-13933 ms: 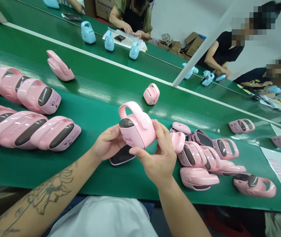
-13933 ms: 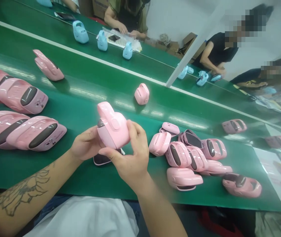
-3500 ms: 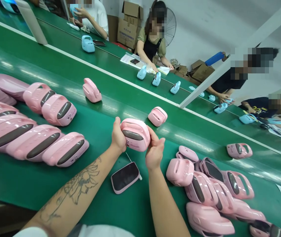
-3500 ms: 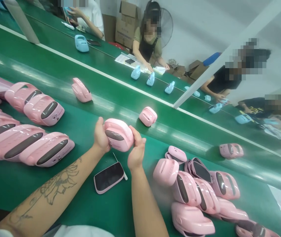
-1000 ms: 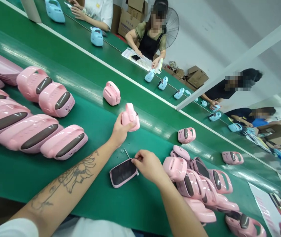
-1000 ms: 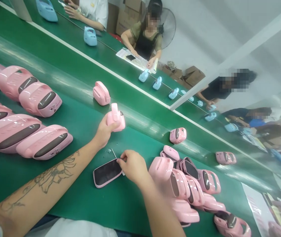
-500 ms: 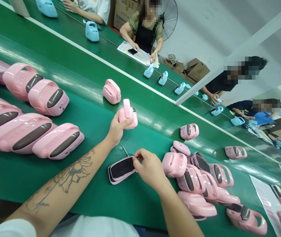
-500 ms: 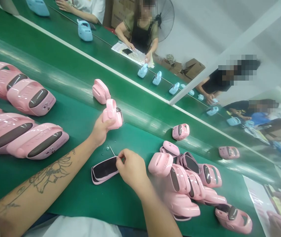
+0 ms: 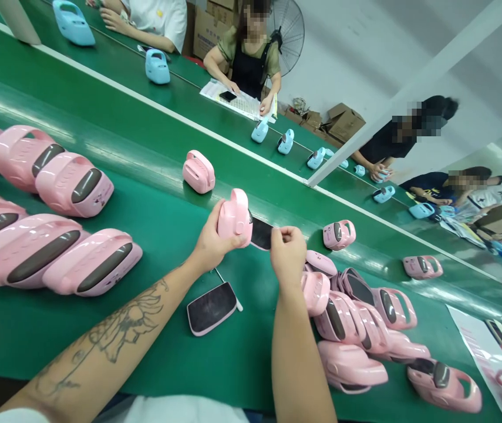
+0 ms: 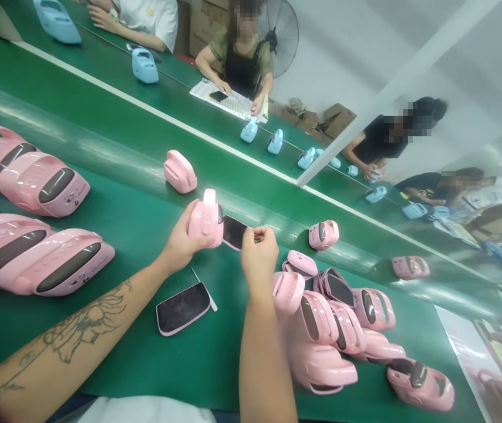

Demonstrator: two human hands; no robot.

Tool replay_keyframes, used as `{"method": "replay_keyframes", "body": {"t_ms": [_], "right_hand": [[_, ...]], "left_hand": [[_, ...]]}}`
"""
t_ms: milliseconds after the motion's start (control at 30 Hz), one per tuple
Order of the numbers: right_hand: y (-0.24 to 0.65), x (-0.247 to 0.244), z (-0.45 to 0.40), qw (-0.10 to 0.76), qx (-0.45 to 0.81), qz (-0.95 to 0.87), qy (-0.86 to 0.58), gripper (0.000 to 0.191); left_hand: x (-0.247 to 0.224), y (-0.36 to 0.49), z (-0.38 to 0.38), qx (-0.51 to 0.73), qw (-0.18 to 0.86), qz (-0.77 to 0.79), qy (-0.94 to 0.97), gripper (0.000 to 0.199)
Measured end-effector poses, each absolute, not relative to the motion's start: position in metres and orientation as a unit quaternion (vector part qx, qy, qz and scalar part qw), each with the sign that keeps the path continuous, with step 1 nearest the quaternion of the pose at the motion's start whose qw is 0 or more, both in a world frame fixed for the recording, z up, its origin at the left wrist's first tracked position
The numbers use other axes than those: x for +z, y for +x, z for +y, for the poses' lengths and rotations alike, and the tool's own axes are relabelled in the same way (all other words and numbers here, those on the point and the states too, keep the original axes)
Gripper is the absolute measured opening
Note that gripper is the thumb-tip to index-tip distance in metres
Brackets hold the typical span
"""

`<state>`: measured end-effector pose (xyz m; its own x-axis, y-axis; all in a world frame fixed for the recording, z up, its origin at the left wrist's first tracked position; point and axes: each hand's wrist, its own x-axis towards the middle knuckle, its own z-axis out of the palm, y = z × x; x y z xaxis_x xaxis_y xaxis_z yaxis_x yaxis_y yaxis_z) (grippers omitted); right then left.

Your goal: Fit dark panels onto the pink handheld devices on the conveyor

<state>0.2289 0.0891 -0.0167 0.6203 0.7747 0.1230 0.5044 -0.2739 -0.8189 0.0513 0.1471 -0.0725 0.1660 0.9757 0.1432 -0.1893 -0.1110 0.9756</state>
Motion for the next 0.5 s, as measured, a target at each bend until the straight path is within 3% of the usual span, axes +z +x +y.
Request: {"method": "replay_keyframes", "body": {"t_ms": [167,300,400,500], "right_hand": [[0.191,-0.031,0.1,0.519,0.182,-0.424,-0.719,0.043],[0.182,-0.039,0.101,0.585,0.235,-0.456,-0.628,0.038],[0.191,-0.042,0.101,0.587,0.26,-0.495,-0.586,0.029],[0.205,-0.045,0.1,0.555,0.272,-0.572,-0.539,0.043]], "left_hand": [[-0.077,0.052,0.149,0.517,0.51,0.41,0.552,0.121],[-0.075,0.049,0.153,0.515,0.531,0.417,0.529,0.117],[-0.07,0.046,0.154,0.504,0.574,0.401,0.505,0.104],[-0.065,0.04,0.155,0.468,0.643,0.359,0.488,0.095]]}}
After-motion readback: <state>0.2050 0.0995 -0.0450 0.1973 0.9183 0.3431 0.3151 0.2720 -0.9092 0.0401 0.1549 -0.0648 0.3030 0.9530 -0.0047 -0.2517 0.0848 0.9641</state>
